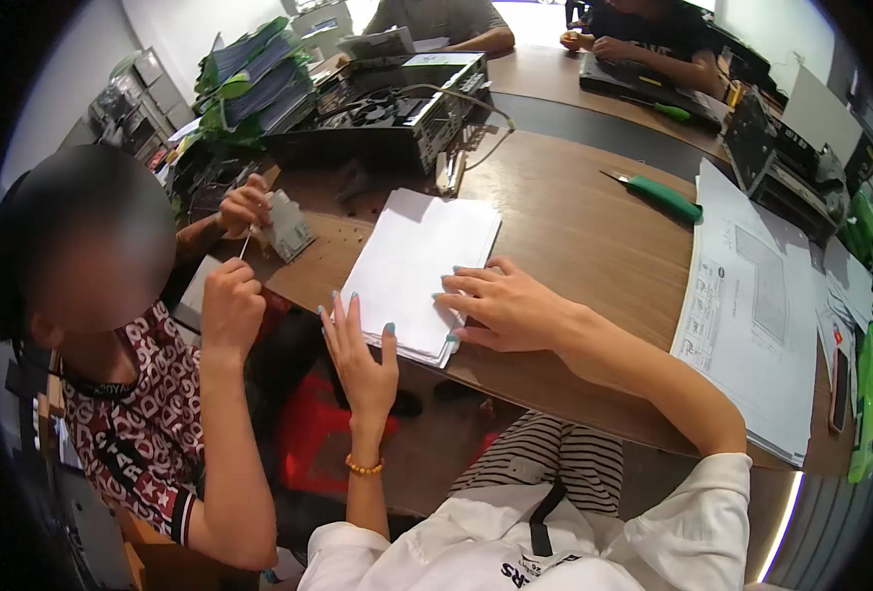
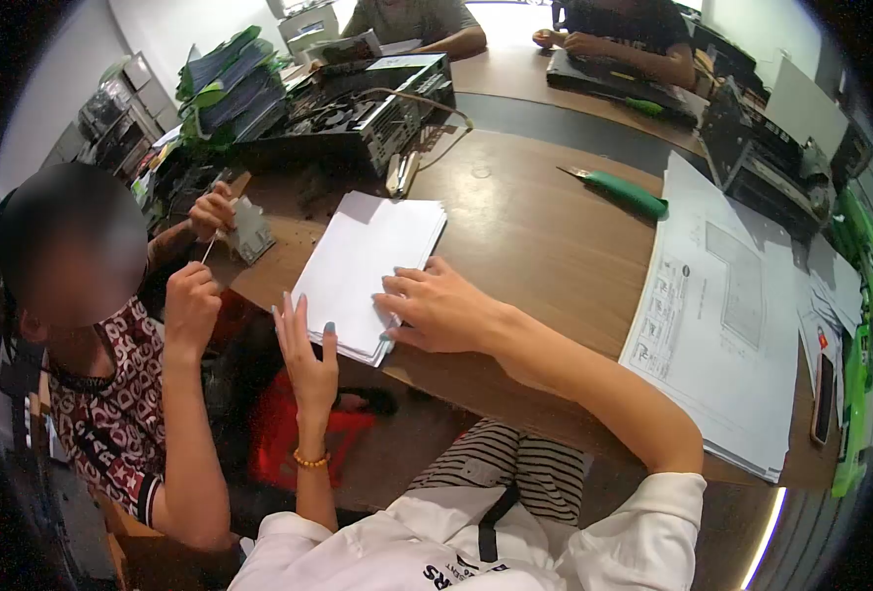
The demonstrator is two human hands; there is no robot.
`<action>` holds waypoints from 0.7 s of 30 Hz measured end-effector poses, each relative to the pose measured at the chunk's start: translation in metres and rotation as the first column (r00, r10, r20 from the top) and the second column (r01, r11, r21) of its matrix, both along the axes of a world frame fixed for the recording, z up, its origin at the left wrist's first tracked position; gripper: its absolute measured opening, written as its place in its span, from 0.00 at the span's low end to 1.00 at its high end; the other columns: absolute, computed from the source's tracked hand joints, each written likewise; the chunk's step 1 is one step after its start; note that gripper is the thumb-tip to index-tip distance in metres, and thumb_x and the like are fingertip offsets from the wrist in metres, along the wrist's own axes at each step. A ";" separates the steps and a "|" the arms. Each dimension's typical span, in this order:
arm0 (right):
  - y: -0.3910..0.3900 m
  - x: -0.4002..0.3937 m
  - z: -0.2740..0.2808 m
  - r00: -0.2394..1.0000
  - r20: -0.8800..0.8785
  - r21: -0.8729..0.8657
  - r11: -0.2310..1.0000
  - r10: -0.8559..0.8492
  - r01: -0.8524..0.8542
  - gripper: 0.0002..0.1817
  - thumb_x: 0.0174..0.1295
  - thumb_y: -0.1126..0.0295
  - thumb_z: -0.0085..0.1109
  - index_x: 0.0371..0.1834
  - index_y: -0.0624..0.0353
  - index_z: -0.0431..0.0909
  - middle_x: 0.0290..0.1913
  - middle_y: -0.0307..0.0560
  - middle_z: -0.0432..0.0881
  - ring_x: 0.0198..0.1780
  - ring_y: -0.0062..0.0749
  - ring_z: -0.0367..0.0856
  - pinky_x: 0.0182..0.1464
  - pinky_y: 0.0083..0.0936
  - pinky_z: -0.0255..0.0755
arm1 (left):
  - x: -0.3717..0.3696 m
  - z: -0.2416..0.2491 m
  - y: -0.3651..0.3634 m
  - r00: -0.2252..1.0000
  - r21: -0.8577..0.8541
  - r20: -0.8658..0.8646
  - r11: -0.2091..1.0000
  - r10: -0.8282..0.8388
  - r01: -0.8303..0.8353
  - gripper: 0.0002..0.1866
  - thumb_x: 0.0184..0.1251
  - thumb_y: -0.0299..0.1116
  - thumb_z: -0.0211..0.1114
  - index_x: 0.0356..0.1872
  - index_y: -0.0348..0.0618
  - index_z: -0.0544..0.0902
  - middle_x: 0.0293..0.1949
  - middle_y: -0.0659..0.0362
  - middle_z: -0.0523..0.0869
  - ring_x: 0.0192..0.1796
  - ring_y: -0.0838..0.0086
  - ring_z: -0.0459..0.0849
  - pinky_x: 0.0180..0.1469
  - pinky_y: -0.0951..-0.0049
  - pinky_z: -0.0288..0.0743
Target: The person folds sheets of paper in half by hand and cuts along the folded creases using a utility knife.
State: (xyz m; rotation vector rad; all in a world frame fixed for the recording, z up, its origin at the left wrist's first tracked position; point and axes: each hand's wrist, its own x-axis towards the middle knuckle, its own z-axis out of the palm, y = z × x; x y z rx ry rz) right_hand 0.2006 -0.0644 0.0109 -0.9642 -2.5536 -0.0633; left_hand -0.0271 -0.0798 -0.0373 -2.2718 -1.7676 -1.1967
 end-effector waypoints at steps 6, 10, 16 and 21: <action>-0.060 0.047 0.036 0.994 0.064 -0.007 0.996 -0.083 0.084 0.26 0.60 0.56 0.54 0.58 0.59 0.67 0.59 0.56 0.68 0.62 0.44 0.65 0.61 0.44 0.60 | 0.003 -0.005 0.004 0.997 0.010 -0.049 0.998 0.063 -0.063 0.28 0.62 0.40 0.53 0.62 0.40 0.64 0.67 0.49 0.58 0.69 0.49 0.51 0.68 0.50 0.43; -0.132 0.098 0.046 0.895 0.149 -0.041 0.901 -0.422 0.432 0.30 0.55 0.59 0.60 0.58 0.62 0.66 0.60 0.56 0.66 0.63 0.45 0.64 0.62 0.42 0.59 | 0.006 -0.008 0.007 0.984 0.052 -0.126 0.991 0.127 -0.121 0.24 0.65 0.37 0.48 0.62 0.41 0.64 0.66 0.50 0.59 0.69 0.51 0.51 0.69 0.50 0.43; -0.228 0.131 0.041 0.518 0.326 -0.038 0.536 -0.791 0.843 0.41 0.47 0.51 0.65 0.60 0.66 0.62 0.64 0.63 0.59 0.67 0.50 0.56 0.66 0.46 0.51 | 0.006 -0.007 0.007 0.989 0.022 -0.100 0.994 0.111 -0.109 0.26 0.67 0.43 0.47 0.64 0.44 0.63 0.67 0.49 0.57 0.70 0.50 0.49 0.68 0.48 0.42; -0.274 0.119 0.021 0.475 0.329 -0.111 0.466 -0.816 0.878 0.45 0.43 0.49 0.66 0.61 0.66 0.62 0.65 0.64 0.57 0.67 0.51 0.56 0.66 0.50 0.50 | 0.007 -0.006 0.006 0.996 0.088 -0.037 0.993 0.080 -0.076 0.28 0.67 0.52 0.46 0.63 0.48 0.64 0.67 0.49 0.59 0.69 0.48 0.51 0.66 0.45 0.44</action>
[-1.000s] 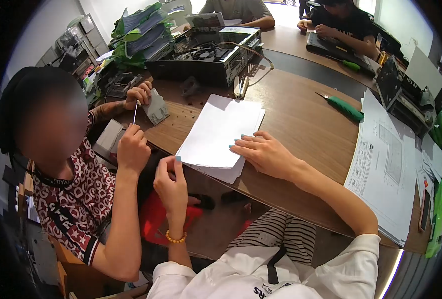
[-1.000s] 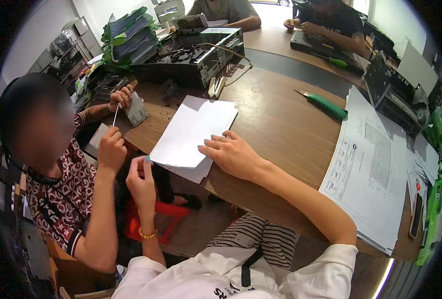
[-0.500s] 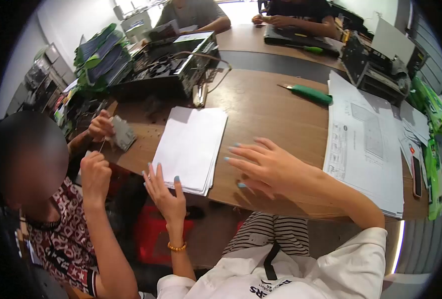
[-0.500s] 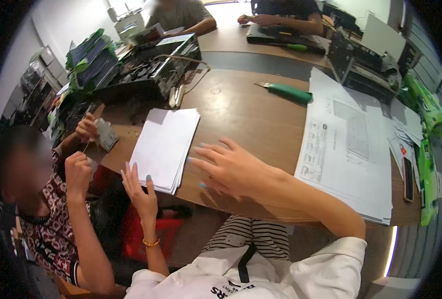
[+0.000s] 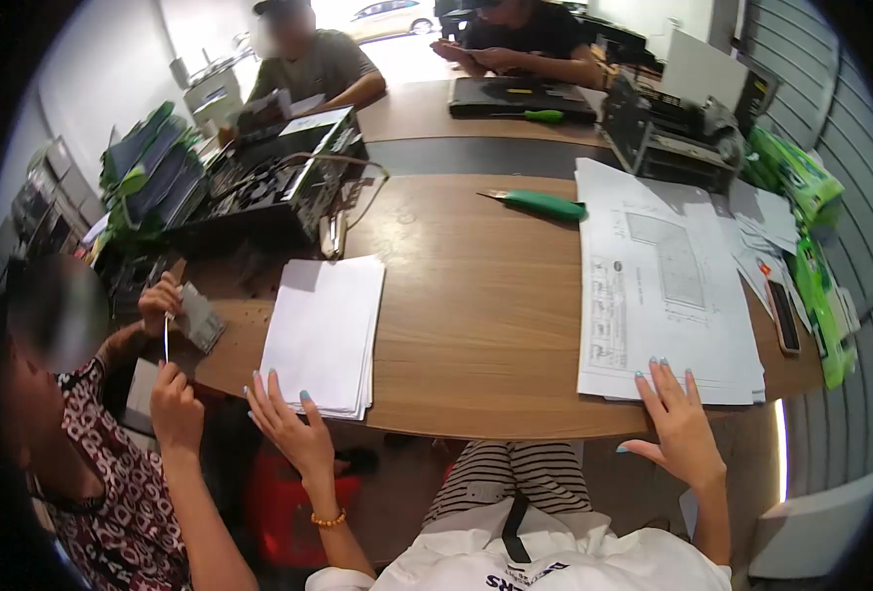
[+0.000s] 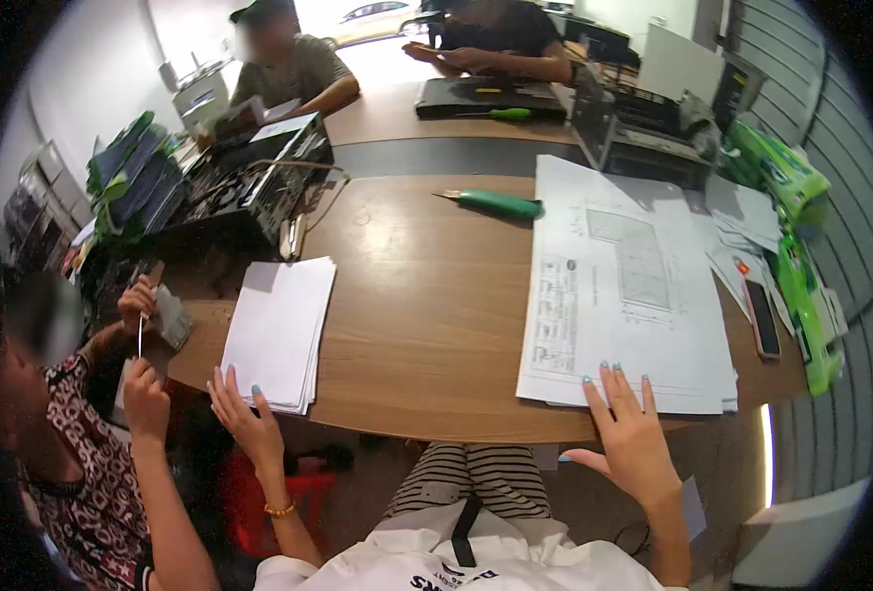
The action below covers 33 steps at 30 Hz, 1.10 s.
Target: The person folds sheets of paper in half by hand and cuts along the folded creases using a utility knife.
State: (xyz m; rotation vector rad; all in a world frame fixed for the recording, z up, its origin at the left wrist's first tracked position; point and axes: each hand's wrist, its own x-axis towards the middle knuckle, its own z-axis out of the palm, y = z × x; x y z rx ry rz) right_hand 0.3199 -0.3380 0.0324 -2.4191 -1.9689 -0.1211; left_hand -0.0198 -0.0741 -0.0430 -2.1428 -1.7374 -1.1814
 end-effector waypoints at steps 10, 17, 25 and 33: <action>-0.019 -0.019 -0.012 0.997 0.080 0.362 0.932 -0.009 -0.021 0.19 0.48 0.72 0.63 0.46 0.60 0.76 0.45 0.49 0.80 0.51 0.40 0.77 0.60 0.46 0.62 | 0.025 0.030 -0.030 0.976 0.117 0.186 0.989 -0.114 0.094 0.29 0.66 0.44 0.51 0.65 0.42 0.61 0.70 0.48 0.52 0.72 0.51 0.42 0.69 0.48 0.37; -0.037 0.010 -0.001 0.952 -0.098 0.422 0.854 -0.291 0.305 0.10 0.56 0.79 0.53 0.41 0.65 0.75 0.29 0.56 0.78 0.31 0.45 0.80 0.45 0.36 0.73 | 0.068 0.065 -0.055 0.720 0.191 0.186 0.743 -0.669 0.641 0.20 0.61 0.28 0.55 0.55 0.36 0.71 0.62 0.43 0.67 0.69 0.47 0.54 0.67 0.51 0.49; -0.017 -0.006 0.037 0.912 0.139 0.851 0.517 -0.385 0.089 0.13 0.55 0.83 0.51 0.44 0.64 0.75 0.40 0.52 0.81 0.38 0.47 0.81 0.37 0.32 0.76 | 0.105 0.084 -0.030 0.196 -0.142 0.761 0.137 -0.618 0.980 0.25 0.66 0.42 0.51 0.58 0.33 0.68 0.58 0.44 0.72 0.63 0.58 0.68 0.65 0.62 0.58; 0.050 -0.063 0.049 0.696 0.364 0.360 0.595 0.619 -0.718 0.12 0.57 0.68 0.51 0.44 0.57 0.74 0.43 0.47 0.79 0.46 0.35 0.79 0.54 0.30 0.71 | 0.148 0.110 0.064 -0.052 0.094 0.995 -0.612 0.086 0.785 0.58 0.49 0.78 0.38 0.67 0.32 0.52 0.65 0.35 0.57 0.68 0.49 0.56 0.64 0.45 0.52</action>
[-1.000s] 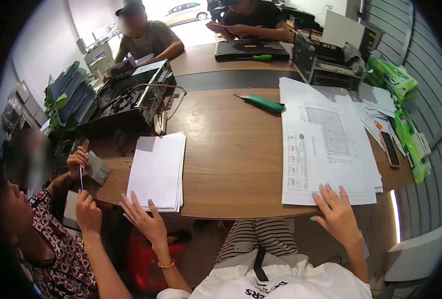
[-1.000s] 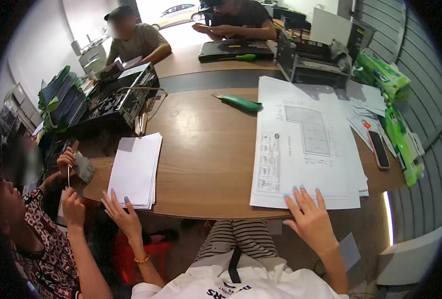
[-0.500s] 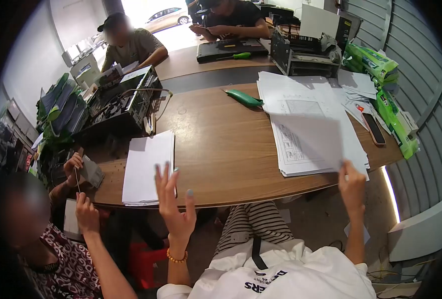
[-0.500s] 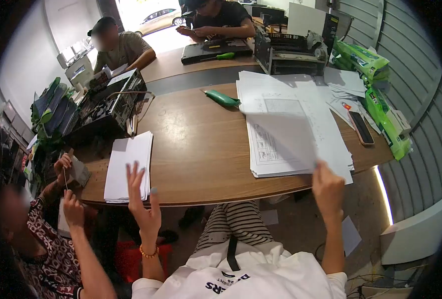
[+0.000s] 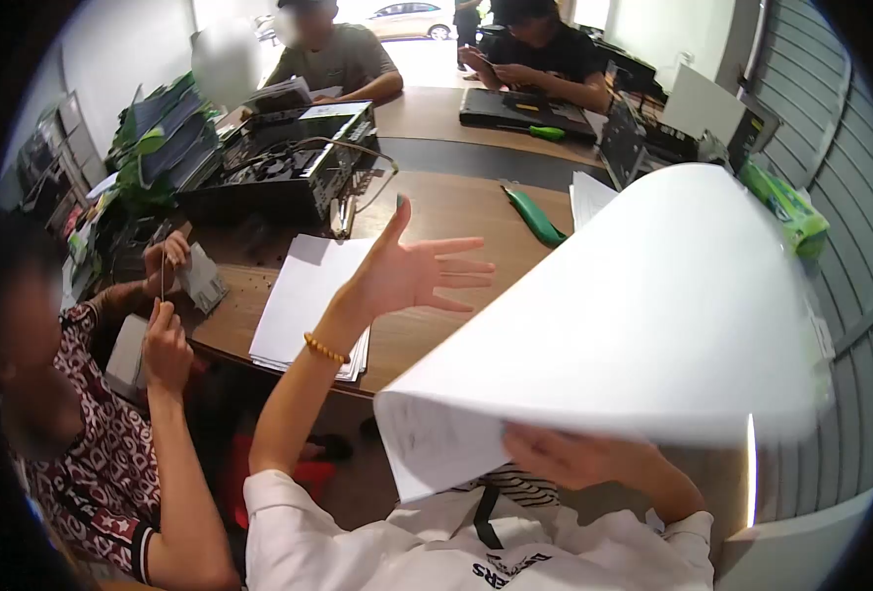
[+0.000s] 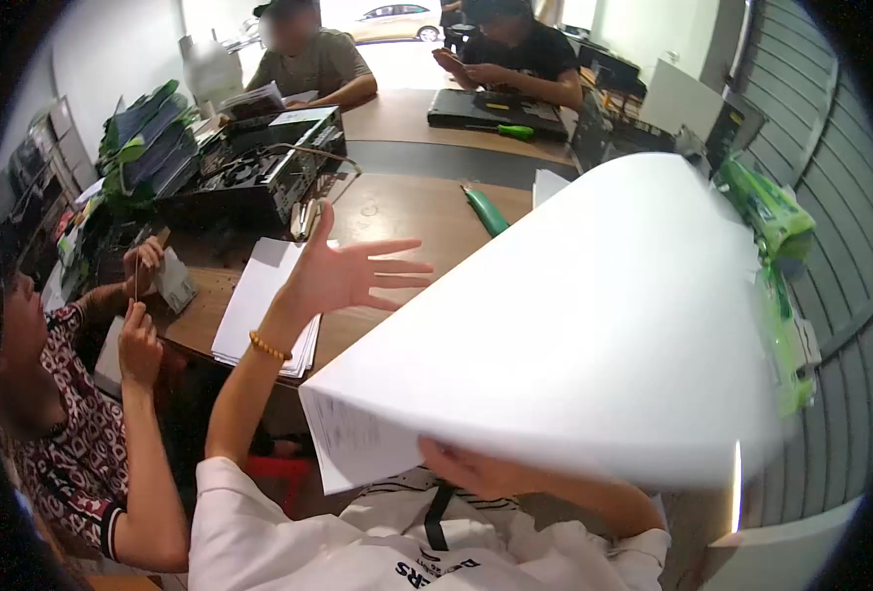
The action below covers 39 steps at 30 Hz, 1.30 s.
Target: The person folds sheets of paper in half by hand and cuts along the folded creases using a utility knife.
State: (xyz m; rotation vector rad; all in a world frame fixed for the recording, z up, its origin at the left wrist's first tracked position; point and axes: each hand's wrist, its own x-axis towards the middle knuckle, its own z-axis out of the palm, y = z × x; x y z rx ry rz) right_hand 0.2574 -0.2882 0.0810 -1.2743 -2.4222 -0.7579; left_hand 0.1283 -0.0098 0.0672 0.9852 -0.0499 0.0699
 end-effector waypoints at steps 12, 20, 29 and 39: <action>0.119 -0.013 0.056 0.965 -0.197 -0.447 0.860 0.172 -0.245 0.10 0.51 0.75 0.55 0.38 0.61 0.71 0.33 0.45 0.75 0.29 0.37 0.79 0.29 0.30 0.74 | -0.025 0.000 0.055 0.980 0.329 0.029 0.928 -0.195 0.175 0.62 0.39 0.83 0.37 0.70 0.45 0.44 0.69 0.46 0.51 0.70 0.59 0.54 0.67 0.58 0.52; 0.194 -0.015 0.072 0.988 -0.078 -0.208 0.967 0.132 -0.146 0.05 0.49 0.65 0.64 0.28 0.49 0.81 0.66 0.45 0.56 0.69 0.39 0.47 0.66 0.49 0.44 | -0.047 0.007 0.069 0.958 0.757 0.200 0.589 0.203 -0.283 0.44 0.62 0.65 0.44 0.67 0.35 0.54 0.64 0.52 0.62 0.65 0.74 0.62 0.64 0.72 0.59; 0.232 0.019 0.087 0.960 -0.275 -0.255 0.959 0.048 -0.121 0.04 0.54 0.73 0.60 0.32 0.55 0.82 0.45 0.43 0.82 0.45 0.31 0.79 0.57 0.32 0.67 | -0.039 0.011 0.076 0.876 0.913 0.358 0.076 0.322 -0.401 0.39 0.62 0.61 0.49 0.64 0.39 0.62 0.52 0.52 0.78 0.54 0.75 0.76 0.54 0.72 0.70; 0.221 0.063 0.080 0.752 -0.657 -0.174 0.981 -0.055 -0.081 0.05 0.51 0.79 0.61 0.32 0.66 0.81 0.33 0.46 0.83 0.32 0.25 0.80 0.36 0.19 0.74 | 0.003 0.002 0.099 0.911 0.480 0.229 0.774 0.344 -0.413 0.41 0.59 0.66 0.47 0.63 0.40 0.65 0.53 0.51 0.77 0.55 0.72 0.76 0.57 0.70 0.68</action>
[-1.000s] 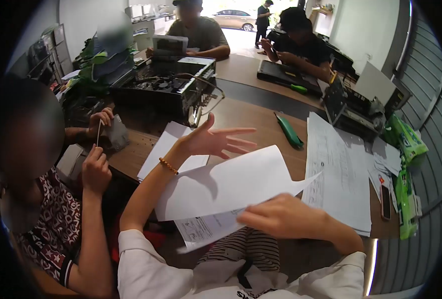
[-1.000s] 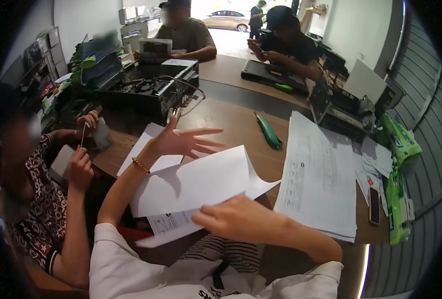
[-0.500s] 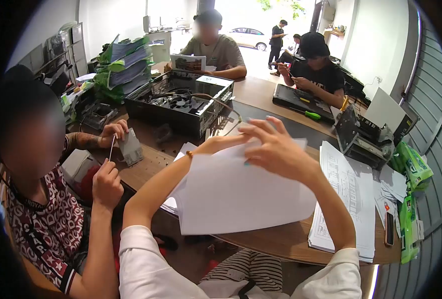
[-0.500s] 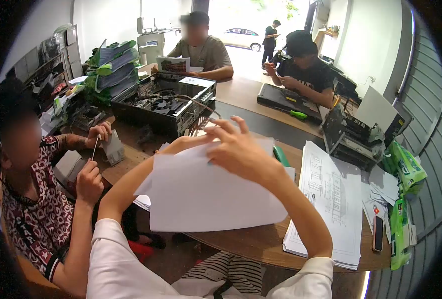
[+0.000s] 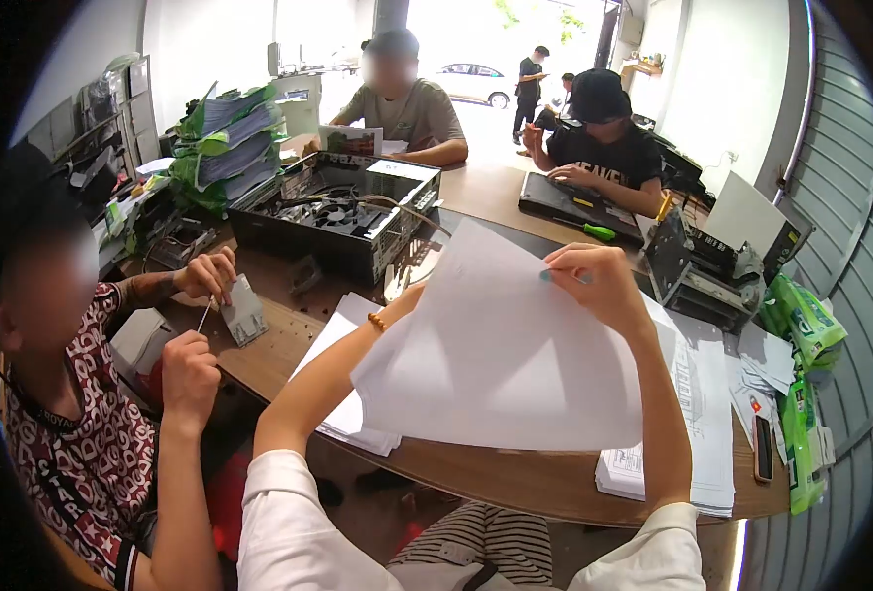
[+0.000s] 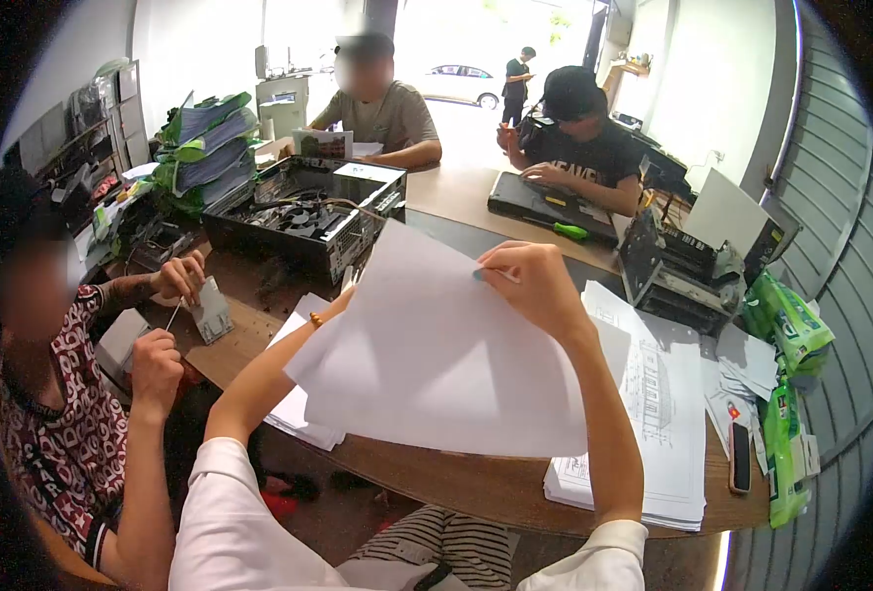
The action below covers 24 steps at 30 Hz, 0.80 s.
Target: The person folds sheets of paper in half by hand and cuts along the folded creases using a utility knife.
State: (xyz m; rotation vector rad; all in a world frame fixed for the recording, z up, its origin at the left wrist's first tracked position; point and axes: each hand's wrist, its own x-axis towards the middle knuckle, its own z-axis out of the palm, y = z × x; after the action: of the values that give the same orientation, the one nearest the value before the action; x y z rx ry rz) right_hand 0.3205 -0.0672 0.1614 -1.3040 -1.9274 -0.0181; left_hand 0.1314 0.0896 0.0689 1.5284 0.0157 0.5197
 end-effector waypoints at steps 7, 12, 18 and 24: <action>-0.019 0.048 0.011 0.970 -0.100 -0.282 0.941 -0.222 0.186 0.07 0.56 0.73 0.59 0.34 0.66 0.76 0.26 0.43 0.81 0.31 0.18 0.77 0.32 0.17 0.69 | 0.027 0.040 0.000 0.872 -0.581 0.328 0.651 -0.362 0.489 0.55 0.48 0.77 0.45 0.68 0.42 0.53 0.59 0.44 0.69 0.55 0.62 0.75 0.55 0.63 0.70; -0.024 0.094 0.004 0.904 -0.308 -0.162 0.953 -0.296 0.257 0.05 0.56 0.74 0.59 0.34 0.63 0.77 0.26 0.41 0.81 0.28 0.16 0.75 0.30 0.15 0.66 | 0.008 0.046 0.022 0.886 -0.055 0.179 0.895 -0.428 0.443 0.61 0.43 0.76 0.54 0.70 0.44 0.40 0.63 0.38 0.62 0.66 0.53 0.62 0.64 0.54 0.60; -0.023 0.122 -0.005 0.931 -0.268 -0.022 0.968 -0.248 0.251 0.05 0.57 0.74 0.58 0.35 0.61 0.77 0.26 0.38 0.80 0.32 0.17 0.76 0.36 0.17 0.70 | -0.004 0.015 0.056 0.805 0.590 -0.558 0.780 0.204 0.211 0.47 0.53 0.70 0.50 0.63 0.39 0.64 0.58 0.41 0.70 0.59 0.58 0.72 0.55 0.64 0.71; -0.027 0.117 -0.002 0.946 -0.242 -0.044 0.976 -0.217 0.213 0.06 0.55 0.75 0.58 0.35 0.61 0.78 0.29 0.37 0.80 0.34 0.17 0.77 0.43 0.21 0.71 | -0.019 -0.006 0.078 0.378 0.574 -0.759 0.819 0.530 0.003 0.46 0.53 0.73 0.45 0.32 0.27 0.83 0.28 0.49 0.85 0.26 0.68 0.84 0.27 0.72 0.77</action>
State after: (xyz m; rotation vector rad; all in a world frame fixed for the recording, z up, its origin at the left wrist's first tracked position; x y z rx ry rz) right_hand 0.4373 -0.0946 0.1593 -1.4509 -1.5737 0.0486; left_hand 0.1125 0.1675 0.0626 2.1851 1.1212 -0.1645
